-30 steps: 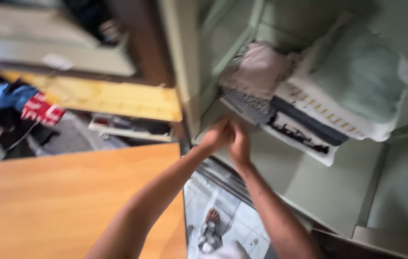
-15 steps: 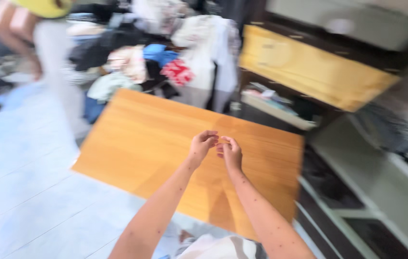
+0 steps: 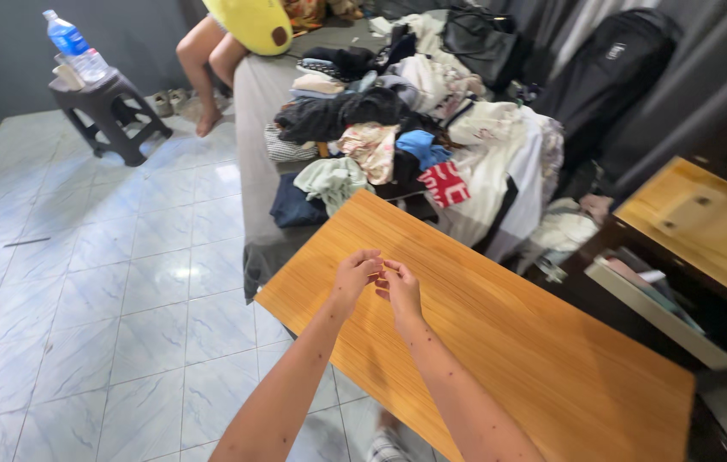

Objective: The person folds several pieces of clothing on a wooden table, including a white garment, a floral patterned item, a light green pair of shorts, a pink top, and a checkered shirt. Each item is smoothed, folded into a compact rectangle, and placed into a nearby wardrobe.

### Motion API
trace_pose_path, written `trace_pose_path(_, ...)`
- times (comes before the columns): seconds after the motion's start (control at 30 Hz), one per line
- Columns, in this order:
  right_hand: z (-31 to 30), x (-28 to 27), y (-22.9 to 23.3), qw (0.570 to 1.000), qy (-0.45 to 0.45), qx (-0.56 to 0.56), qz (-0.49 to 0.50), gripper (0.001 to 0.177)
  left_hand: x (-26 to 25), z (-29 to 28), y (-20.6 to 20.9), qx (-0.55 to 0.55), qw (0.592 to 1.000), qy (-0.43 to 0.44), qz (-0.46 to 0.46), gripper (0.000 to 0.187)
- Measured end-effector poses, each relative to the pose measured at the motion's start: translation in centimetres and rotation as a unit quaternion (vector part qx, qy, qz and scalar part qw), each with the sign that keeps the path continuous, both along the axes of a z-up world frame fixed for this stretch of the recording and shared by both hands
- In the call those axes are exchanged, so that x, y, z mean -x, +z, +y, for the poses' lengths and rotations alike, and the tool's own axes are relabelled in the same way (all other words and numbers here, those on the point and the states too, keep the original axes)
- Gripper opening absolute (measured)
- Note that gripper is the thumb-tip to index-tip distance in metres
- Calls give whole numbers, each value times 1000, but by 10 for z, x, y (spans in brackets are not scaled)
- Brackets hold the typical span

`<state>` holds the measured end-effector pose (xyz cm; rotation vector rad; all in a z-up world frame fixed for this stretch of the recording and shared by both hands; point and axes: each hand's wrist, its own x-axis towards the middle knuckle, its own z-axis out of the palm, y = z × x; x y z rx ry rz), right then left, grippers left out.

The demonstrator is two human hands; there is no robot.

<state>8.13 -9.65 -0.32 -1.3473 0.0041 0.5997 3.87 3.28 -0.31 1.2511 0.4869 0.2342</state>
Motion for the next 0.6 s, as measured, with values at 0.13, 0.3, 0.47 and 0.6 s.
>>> trace_pose_path(0.13, 51, -22, -5, 1000, 0, -11, -8, 28, -18, 42, -5, 22, 999, 21, -26, 39)
trace_pose_path(0.3, 109, -64, -6, 1000, -13, -5, -12, 28, -67, 100, -18, 3, 1000, 15, -7, 36)
trace_pose_path(0.47, 163, -108, -8, 998, -50, -31, 23, 27, -124, 154, -33, -37, 999, -21, 11, 34)
trace_pose_path(0.6, 185, -133, -16, 998, -48, 8, 26, 34, -160, 176, -47, -30, 999, -27, 35, 33)
